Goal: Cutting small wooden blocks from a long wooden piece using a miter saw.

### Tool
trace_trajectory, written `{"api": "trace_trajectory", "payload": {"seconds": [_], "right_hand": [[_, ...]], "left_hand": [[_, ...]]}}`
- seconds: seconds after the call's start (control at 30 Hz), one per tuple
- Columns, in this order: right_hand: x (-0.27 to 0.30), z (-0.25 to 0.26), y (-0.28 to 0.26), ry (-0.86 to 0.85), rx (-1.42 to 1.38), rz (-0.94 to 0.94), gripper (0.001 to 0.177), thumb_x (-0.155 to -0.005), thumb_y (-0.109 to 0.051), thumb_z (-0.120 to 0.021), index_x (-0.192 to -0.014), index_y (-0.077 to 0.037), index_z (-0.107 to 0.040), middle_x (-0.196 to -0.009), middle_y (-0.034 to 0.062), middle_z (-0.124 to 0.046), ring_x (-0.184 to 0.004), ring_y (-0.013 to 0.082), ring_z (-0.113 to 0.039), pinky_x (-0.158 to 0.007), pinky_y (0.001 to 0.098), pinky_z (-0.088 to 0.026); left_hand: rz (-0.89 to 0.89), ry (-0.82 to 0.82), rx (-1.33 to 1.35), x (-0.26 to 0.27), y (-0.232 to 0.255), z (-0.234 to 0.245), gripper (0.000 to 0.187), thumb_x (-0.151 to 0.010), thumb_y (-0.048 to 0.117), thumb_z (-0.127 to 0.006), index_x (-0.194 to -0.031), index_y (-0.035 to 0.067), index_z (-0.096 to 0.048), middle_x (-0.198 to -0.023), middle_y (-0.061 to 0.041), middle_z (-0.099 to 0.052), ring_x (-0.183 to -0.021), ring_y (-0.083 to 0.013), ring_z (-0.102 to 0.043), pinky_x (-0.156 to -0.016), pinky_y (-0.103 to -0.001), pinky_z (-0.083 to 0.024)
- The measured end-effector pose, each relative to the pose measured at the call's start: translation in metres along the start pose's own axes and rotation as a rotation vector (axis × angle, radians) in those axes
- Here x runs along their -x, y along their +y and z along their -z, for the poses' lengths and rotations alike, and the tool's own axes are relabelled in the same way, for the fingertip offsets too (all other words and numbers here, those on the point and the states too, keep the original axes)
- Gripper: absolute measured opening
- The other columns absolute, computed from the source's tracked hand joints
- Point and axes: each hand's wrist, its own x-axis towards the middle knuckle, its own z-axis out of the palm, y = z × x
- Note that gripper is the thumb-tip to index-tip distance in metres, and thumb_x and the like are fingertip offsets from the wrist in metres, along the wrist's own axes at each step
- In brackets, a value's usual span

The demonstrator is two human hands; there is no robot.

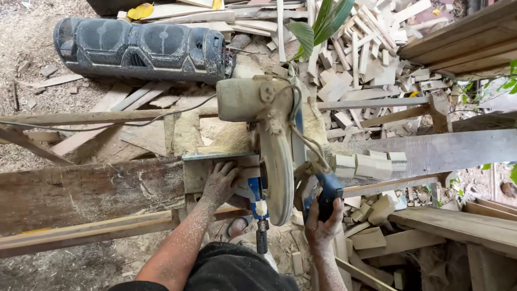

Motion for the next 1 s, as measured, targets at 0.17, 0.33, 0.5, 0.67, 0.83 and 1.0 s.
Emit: {"api": "trace_trajectory", "payload": {"seconds": [0.17,0.33,0.5,0.67,0.83,1.0], "right_hand": [[0.023,-0.005,0.013,-0.001,-0.089,-0.023,0.066,-0.098,0.003,-0.068,-0.15,-0.014,-0.032,-0.124,0.0213,-0.06,-0.101,0.0281,-0.069,-0.087,0.0406,-0.059],[0.026,-0.006,0.017,-0.019,-0.157,-0.02,0.067,-0.099,0.004,-0.065,-0.15,-0.016,-0.028,-0.122,0.0203,-0.06,-0.1,0.0263,-0.068,-0.085,0.0401,-0.059],[0.027,-0.003,0.011,-0.09,-0.165,-0.003,0.068,-0.101,0.006,-0.059,-0.152,-0.021,-0.024,-0.124,0.0217,-0.06,-0.106,0.0258,-0.069,-0.085,0.0375,-0.061],[0.03,-0.003,0.01,-0.091,-0.18,-0.016,0.069,-0.102,0.004,-0.059,-0.154,-0.022,-0.022,-0.125,0.0212,-0.06,-0.107,0.0255,-0.068,-0.086,0.0376,-0.061],[0.042,-0.006,0.014,-0.097,-0.189,-0.051,0.067,-0.102,0.004,-0.059,-0.152,-0.024,-0.024,-0.124,0.022,-0.059,-0.103,0.025,-0.069,-0.086,0.0384,-0.062],[0.054,-0.013,0.017,-0.099,-0.219,0.005,0.072,-0.106,-0.001,-0.062,-0.156,-0.025,-0.015,-0.12,0.0149,-0.065,-0.106,0.0222,-0.069,-0.092,0.0385,-0.06]], "left_hand": [[0.011,-0.039,0.005,0.003,0.002,0.004,0.044,-0.088,0.027,-0.073,-0.13,0.015,-0.066,-0.134,-0.01,-0.06,-0.125,-0.0329,-0.054,-0.104,-0.055,-0.043],[0.008,-0.025,0.004,0.001,0.003,0.004,0.046,-0.088,0.025,-0.072,-0.132,0.016,-0.064,-0.136,-0.008,-0.06,-0.127,-0.0314,-0.054,-0.105,-0.054,-0.043],[0.013,-0.018,0.027,0.004,0.0,-0.005,0.044,-0.09,0.027,-0.073,-0.132,0.015,-0.065,-0.138,-0.008,-0.059,-0.129,-0.0329,-0.052,-0.105,-0.054,-0.044],[0.024,-0.04,-0.001,0.004,0.0,-0.005,0.043,-0.091,0.029,-0.073,-0.132,0.016,-0.065,-0.138,-0.009,-0.059,-0.129,-0.033,-0.052,-0.105,-0.055,-0.044],[0.021,-0.041,-0.009,0.006,0.0,-0.008,0.043,-0.09,0.028,-0.073,-0.131,0.016,-0.065,-0.138,-0.009,-0.059,-0.129,-0.0328,-0.052,-0.106,-0.056,-0.042],[0.005,-0.03,-0.042,0.005,-0.004,-0.007,0.042,-0.089,0.025,-0.073,-0.128,0.013,-0.066,-0.137,-0.011,-0.059,-0.13,-0.0341,-0.051,-0.106,-0.056,-0.042]]}}
